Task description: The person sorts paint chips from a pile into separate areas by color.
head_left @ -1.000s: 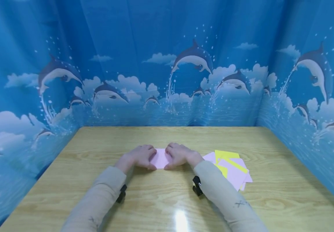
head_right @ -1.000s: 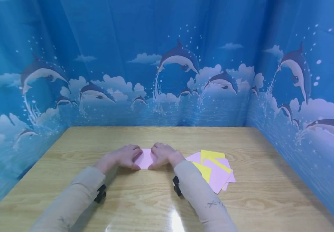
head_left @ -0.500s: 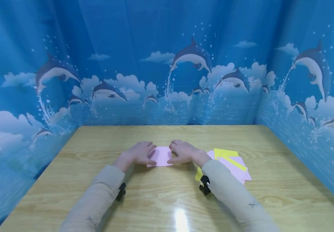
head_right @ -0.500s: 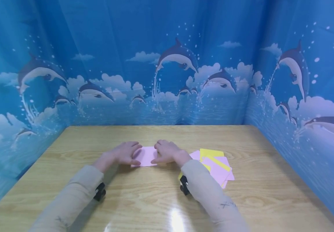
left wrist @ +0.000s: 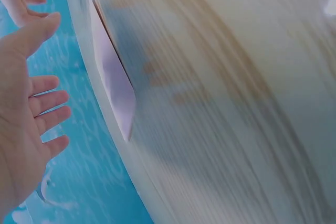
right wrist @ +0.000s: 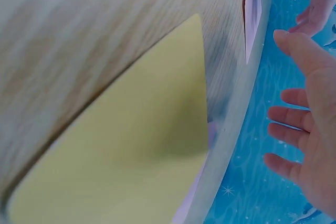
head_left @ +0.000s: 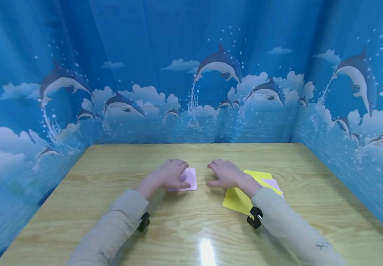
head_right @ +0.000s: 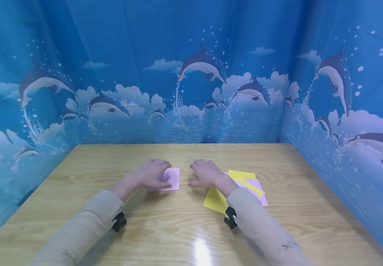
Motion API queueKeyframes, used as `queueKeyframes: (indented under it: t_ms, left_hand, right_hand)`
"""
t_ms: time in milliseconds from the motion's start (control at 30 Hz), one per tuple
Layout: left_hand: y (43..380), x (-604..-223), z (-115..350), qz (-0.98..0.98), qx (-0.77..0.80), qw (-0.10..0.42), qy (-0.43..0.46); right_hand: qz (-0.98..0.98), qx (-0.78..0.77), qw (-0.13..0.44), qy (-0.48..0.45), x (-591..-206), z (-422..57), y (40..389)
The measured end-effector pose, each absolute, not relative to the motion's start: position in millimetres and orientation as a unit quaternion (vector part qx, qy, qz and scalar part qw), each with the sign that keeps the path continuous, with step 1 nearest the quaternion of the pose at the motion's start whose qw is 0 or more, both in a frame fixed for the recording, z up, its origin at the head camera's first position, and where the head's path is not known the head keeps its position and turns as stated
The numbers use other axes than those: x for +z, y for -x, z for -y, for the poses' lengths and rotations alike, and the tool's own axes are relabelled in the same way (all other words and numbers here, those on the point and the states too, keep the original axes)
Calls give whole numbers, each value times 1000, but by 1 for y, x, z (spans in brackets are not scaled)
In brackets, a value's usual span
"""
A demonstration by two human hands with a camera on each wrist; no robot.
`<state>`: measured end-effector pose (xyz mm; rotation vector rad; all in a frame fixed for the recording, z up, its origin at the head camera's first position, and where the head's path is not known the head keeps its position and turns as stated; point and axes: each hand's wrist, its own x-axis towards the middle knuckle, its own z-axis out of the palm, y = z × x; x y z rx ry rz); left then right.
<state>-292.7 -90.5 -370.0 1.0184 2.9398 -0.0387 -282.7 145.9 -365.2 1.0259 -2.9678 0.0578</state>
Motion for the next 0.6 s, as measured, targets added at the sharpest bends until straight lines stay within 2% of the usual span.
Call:
queueKeyframes:
  t_ms: [267, 600]
  left_hand:
    - [282, -366, 69, -927, -7, -20, -375]
    - [274, -359, 44, -920, -23, 1, -391]
  right_hand:
    - [954, 14, 29, -298, -364, -166, 269]
    - [961, 32, 44, -271, -365, -199, 250]
